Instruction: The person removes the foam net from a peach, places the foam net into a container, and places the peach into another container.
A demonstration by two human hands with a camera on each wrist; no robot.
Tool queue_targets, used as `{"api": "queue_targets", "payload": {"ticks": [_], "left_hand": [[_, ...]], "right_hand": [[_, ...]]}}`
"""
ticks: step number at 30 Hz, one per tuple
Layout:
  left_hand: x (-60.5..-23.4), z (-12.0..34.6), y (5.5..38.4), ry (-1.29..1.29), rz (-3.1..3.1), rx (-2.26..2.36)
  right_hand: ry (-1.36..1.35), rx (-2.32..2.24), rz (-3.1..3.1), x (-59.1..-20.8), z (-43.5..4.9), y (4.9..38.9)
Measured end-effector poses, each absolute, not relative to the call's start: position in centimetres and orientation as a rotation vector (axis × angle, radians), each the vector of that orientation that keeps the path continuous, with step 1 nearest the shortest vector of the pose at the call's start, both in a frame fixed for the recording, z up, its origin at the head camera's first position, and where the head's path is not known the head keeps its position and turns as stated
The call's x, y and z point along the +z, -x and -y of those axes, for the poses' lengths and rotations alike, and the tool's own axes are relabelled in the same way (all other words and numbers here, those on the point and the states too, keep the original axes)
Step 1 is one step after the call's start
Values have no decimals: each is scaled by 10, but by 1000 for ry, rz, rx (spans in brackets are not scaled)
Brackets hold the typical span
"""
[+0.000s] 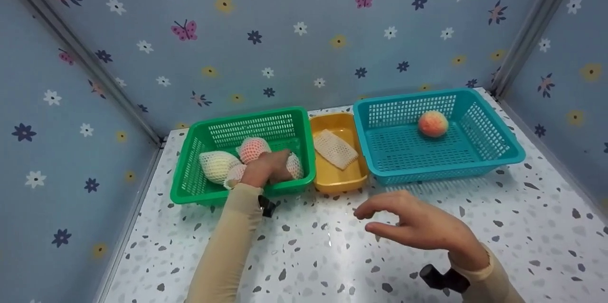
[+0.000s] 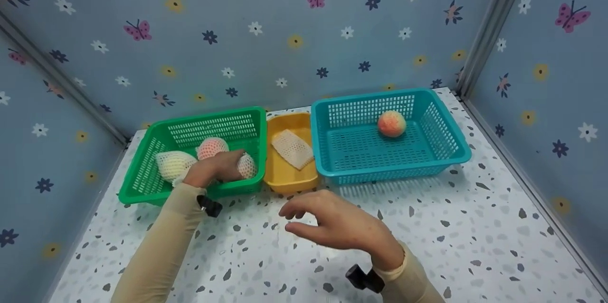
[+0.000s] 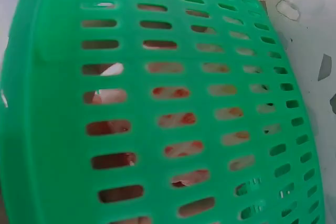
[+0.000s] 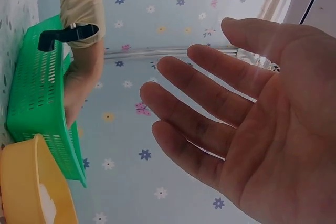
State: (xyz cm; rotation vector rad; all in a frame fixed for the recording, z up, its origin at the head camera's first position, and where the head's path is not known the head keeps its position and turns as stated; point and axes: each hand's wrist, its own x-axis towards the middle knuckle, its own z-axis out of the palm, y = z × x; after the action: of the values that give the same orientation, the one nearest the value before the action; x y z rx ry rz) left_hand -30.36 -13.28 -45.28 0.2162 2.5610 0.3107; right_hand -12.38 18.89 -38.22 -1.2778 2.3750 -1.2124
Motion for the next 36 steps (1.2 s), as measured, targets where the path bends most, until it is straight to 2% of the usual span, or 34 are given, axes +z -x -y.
{"api": "queue_targets", "payload": {"ticks": [11,18,25,30,36], "left_hand": [[-440,146,295,-399,-2756,586],[-407,149,269,-522,-2855,977],[-397,136,247,-793,-2882,1237],[-396,124,229,-871,-2723,1538],[-402,105,215,-1082,-2158,1976]], "right_hand": [[1200,-1211,-2419,-378,-193,128],[1228,-1246,-2427,-376,-197,130],[1232,-1265,-2446,-375,-202,130],[1254,-1342,-2465,-380,-207,136],[1314,-1473,-2612,-388,-209,149]]}}
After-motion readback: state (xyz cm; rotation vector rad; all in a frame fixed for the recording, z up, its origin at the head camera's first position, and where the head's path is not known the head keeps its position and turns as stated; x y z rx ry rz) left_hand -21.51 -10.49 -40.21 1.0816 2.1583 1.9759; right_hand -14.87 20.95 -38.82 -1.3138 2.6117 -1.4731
